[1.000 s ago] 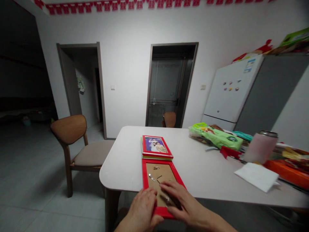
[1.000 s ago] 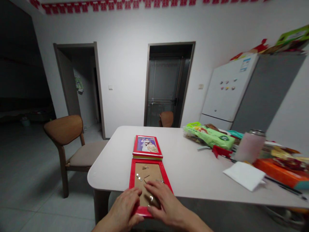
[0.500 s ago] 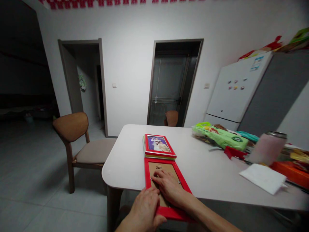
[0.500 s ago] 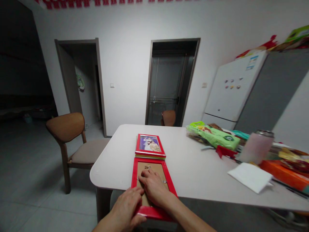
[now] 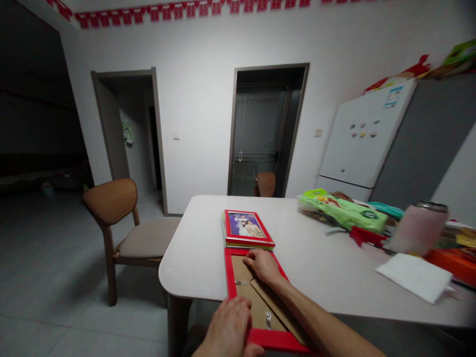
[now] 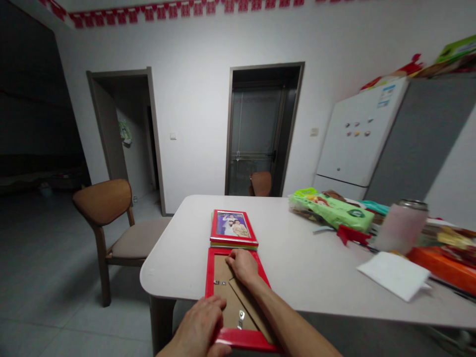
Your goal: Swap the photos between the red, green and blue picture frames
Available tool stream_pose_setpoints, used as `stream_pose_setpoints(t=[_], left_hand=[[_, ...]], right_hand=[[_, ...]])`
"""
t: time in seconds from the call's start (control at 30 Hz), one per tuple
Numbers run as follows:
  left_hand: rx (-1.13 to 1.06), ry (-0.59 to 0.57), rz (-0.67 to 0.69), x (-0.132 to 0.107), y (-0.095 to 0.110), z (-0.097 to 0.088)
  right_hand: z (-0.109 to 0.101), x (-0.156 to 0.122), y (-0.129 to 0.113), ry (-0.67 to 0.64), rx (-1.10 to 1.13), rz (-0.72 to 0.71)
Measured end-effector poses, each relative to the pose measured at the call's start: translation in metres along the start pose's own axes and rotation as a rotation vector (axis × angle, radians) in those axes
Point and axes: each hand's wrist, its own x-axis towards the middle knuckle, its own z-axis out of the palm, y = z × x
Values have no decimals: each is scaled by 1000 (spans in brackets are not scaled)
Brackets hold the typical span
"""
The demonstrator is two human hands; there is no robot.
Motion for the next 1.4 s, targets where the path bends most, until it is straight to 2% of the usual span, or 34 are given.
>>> stream_pose_setpoints(t=[0.23, 0.33, 0.43, 0.57, 0.67, 0.77, 0.83, 0.97, 1.07, 1.17, 1.27, 1.33, 1.4], left_hand=[[0, -27, -24, 1, 1, -1], [14, -33, 6, 6, 3, 0], [39, 22, 38, 19, 14, 11], [60, -2, 46, 36, 34, 27], [48, -38, 75, 37, 42, 27], [6, -43, 120, 33, 47, 17], [-52, 44, 166, 31, 55, 10], [-290, 327, 157, 33, 78, 4], [-495, 379, 117, 37, 93, 2], [-718, 445, 151, 46, 103, -7], [-992, 479, 190, 64, 106, -20], [-1150, 394, 234, 80, 104, -20], [-1214, 248, 256, 96, 100, -9]], right_hand=[[3, 9, -2, 84, -28, 110], [-5, 8, -3, 100, 30, 74], [-21, 0, 5, 111, 90, 19], [-43, -27, 38, 140, 243, 17], [-54, -57, 69, 133, 517, 193], [-53, -88, 81, 83, 809, 332], [-45, -102, 73, 47, 994, 290], [-21, -113, 34, 22, 1266, 205], [-18, -116, 11, 68, 1387, 236], [-41, -120, 14, 169, 1499, 270], [-78, -115, 44, 212, 1493, 337], [-102, -104, 75, 199, 1351, 443], [-119, -89, 109, 212, 1135, 507]])
